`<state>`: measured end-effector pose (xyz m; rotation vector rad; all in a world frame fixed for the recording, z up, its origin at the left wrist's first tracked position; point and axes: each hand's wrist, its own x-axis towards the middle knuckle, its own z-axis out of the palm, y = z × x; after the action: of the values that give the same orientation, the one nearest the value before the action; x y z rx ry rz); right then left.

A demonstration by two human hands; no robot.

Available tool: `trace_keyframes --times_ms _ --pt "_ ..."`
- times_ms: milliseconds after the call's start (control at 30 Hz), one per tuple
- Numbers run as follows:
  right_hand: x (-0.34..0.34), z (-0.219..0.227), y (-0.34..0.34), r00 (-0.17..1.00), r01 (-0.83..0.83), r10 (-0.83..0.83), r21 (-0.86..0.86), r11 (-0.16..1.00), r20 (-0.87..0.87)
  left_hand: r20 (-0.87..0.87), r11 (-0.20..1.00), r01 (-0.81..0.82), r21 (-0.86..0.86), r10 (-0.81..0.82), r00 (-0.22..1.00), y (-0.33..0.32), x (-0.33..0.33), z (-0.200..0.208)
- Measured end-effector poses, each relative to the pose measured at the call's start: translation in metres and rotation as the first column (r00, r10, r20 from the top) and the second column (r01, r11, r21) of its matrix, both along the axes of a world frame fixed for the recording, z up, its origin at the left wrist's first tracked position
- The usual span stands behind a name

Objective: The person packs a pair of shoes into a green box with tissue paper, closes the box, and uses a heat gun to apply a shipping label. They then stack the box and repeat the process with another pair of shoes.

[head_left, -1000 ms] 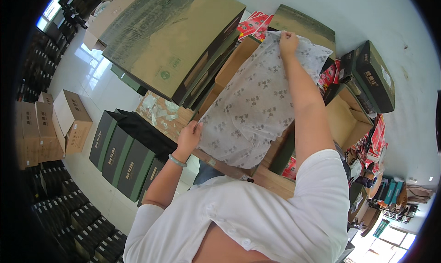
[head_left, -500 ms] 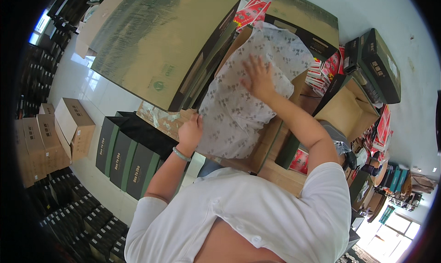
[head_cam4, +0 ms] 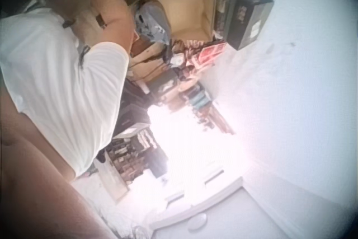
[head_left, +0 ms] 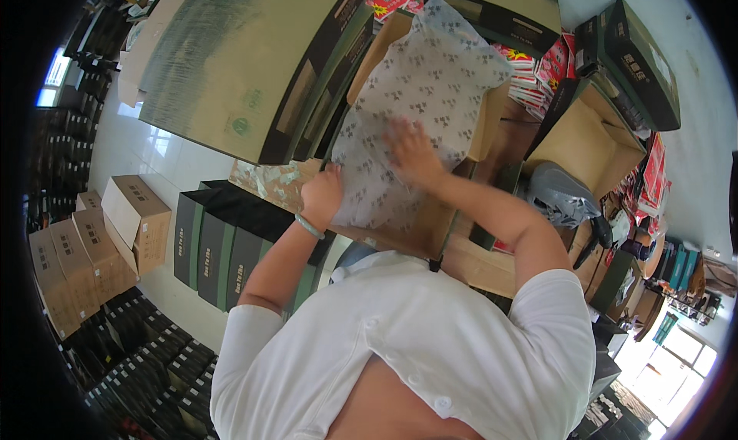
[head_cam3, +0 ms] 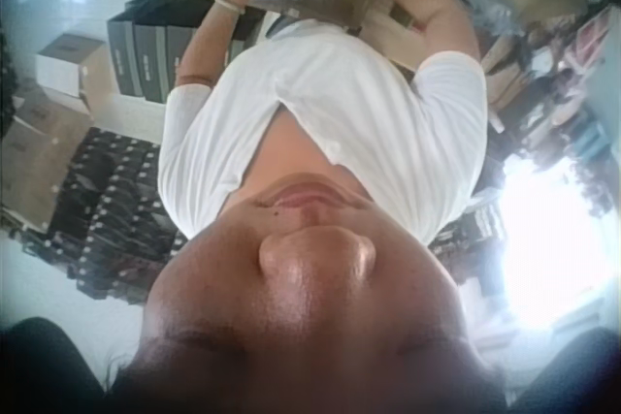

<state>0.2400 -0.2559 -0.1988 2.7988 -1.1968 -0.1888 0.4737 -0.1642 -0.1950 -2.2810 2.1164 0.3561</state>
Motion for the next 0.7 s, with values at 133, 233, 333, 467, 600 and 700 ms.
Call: trace_keyframes --times_ms 133,233,333,467,600,700 --pt "-0.008 -0.067 0.050 0.985 -0.075 0.044 0.185 0.980 0.167 0.021 0.995 0.093 0.043 -0.094 0.995 -0.001 -0.008 -0.016" --pt "-0.014 -0.100 0.057 0.988 -0.002 -0.052 0.340 0.940 0.147 0.028 0.988 0.134 0.082 -0.137 0.990 -0.008 -0.017 -0.039" --pt "-0.013 -0.109 0.057 0.991 0.050 -0.098 0.410 0.911 0.096 0.107 0.982 0.166 0.094 -0.176 0.979 -0.018 -0.020 -0.068" --pt "-0.003 -0.086 0.070 0.988 0.156 -0.150 0.423 0.893 -0.048 0.382 0.932 0.269 0.242 -0.347 0.856 -0.016 -0.006 -0.131" --pt "-0.002 -0.084 0.089 0.958 0.279 -0.268 0.530 0.801 -0.100 0.405 0.934 0.217 0.284 -0.322 0.856 -0.019 -0.016 -0.086" --pt "-0.003 -0.078 0.097 0.943 0.315 -0.315 0.594 0.740 -0.108 0.515 0.767 0.375 0.521 -0.633 0.578 -0.025 -0.017 -0.075"
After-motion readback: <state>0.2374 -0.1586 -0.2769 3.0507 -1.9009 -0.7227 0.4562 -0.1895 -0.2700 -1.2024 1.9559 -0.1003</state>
